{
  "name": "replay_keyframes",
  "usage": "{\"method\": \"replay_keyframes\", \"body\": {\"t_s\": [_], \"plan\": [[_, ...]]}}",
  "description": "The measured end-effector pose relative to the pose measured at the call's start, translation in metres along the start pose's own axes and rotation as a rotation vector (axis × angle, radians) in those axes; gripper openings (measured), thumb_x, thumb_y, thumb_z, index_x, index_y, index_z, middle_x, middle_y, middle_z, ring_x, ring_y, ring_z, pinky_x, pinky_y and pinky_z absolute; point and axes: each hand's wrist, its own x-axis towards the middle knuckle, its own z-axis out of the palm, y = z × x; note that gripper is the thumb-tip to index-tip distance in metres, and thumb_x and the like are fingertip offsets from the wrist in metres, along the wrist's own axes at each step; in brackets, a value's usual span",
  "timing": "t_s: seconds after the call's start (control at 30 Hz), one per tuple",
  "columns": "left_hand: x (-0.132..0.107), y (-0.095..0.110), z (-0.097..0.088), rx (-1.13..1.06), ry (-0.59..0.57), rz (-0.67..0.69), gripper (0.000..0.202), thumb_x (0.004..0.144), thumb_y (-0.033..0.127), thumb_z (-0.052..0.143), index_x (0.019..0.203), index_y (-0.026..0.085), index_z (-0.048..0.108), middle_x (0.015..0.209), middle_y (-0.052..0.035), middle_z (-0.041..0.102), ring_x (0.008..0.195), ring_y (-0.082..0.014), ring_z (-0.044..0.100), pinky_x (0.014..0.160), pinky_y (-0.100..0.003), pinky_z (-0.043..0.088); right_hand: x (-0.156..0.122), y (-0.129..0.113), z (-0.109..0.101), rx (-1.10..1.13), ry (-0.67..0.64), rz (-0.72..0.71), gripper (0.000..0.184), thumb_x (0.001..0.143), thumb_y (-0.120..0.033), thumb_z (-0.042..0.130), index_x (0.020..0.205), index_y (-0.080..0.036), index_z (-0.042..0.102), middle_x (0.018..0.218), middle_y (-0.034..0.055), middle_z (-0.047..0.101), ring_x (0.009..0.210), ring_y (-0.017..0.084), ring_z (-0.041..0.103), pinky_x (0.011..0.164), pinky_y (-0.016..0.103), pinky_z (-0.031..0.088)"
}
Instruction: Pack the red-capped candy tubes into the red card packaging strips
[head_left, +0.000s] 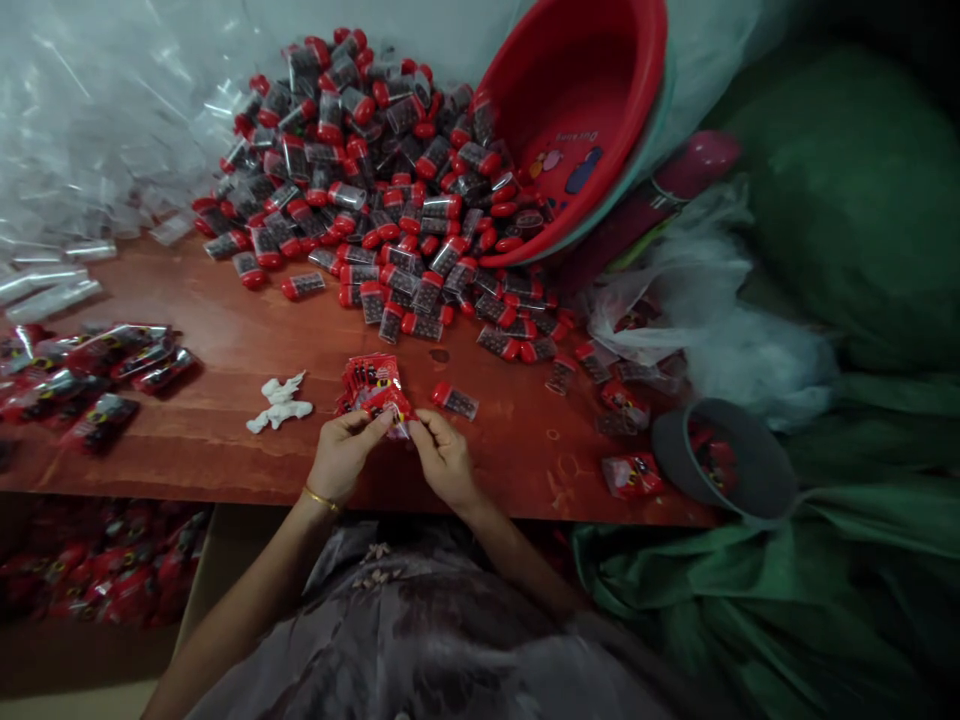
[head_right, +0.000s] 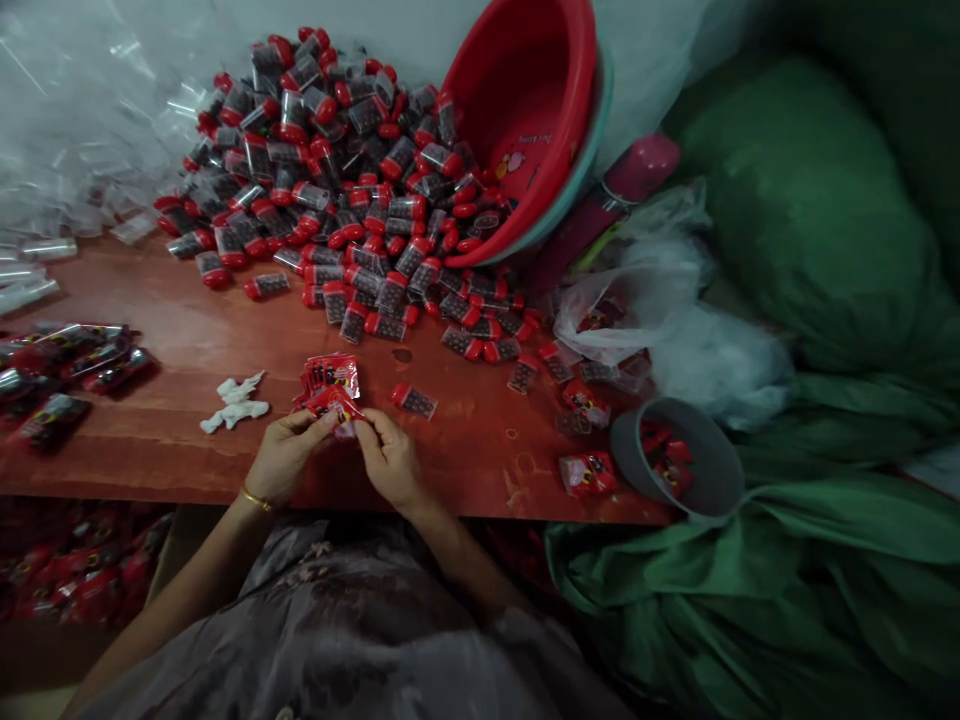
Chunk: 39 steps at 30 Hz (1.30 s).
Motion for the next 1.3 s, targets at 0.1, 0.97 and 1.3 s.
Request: {"method": "replay_keyframes", "body": {"t_s": [0.1, 0.97, 1.3], "plan": [[0.004, 0.008, -0.003, -0.066, 0.098, -0.017, 0.040, 0.040, 0.041, 0.086, 0.052, 0.013, 0.060, 0.054, 0.0031, 0.060, 0.052, -0.0063, 0.052, 0.054, -0.019, 0.045, 0.003, 0.015, -0.025, -0.329, 0.052, -0.074, 0.034, 0.089, -0.037, 0.045, 0.111, -0.015, 0.057, 0.104, 0.0115, 0.066, 0.099, 0.023, 0.057, 0.089, 0.037, 0.044], [0.008, 0.001, 0.012, 0.062, -0.049, 0.004, 0.038, 0.048, 0.046, 0.081, 0.054, 0.012, 0.064, 0.056, 0.0000, 0.062, 0.053, -0.0093, 0.052, 0.054, -0.022, 0.042, -0.021, -0.007, -0.038, 0.203, -0.129, 0.280, 0.034, 0.090, -0.042, 0.040, 0.094, -0.017, 0.063, 0.056, -0.0014, 0.061, 0.043, 0.009, 0.052, 0.041, 0.019, 0.044], [0.000, -0.002, 0.024, -0.053, -0.106, -0.032, 0.038, 0.041, 0.034, 0.086, 0.069, 0.013, 0.070, 0.069, -0.0019, 0.069, 0.061, -0.0113, 0.058, 0.065, -0.025, 0.047, -0.016, -0.011, -0.023, 0.191, -0.045, 0.254, 0.035, 0.092, -0.042, 0.036, 0.092, -0.017, 0.061, 0.058, -0.0022, 0.059, 0.042, 0.009, 0.048, 0.044, 0.021, 0.045]]}}
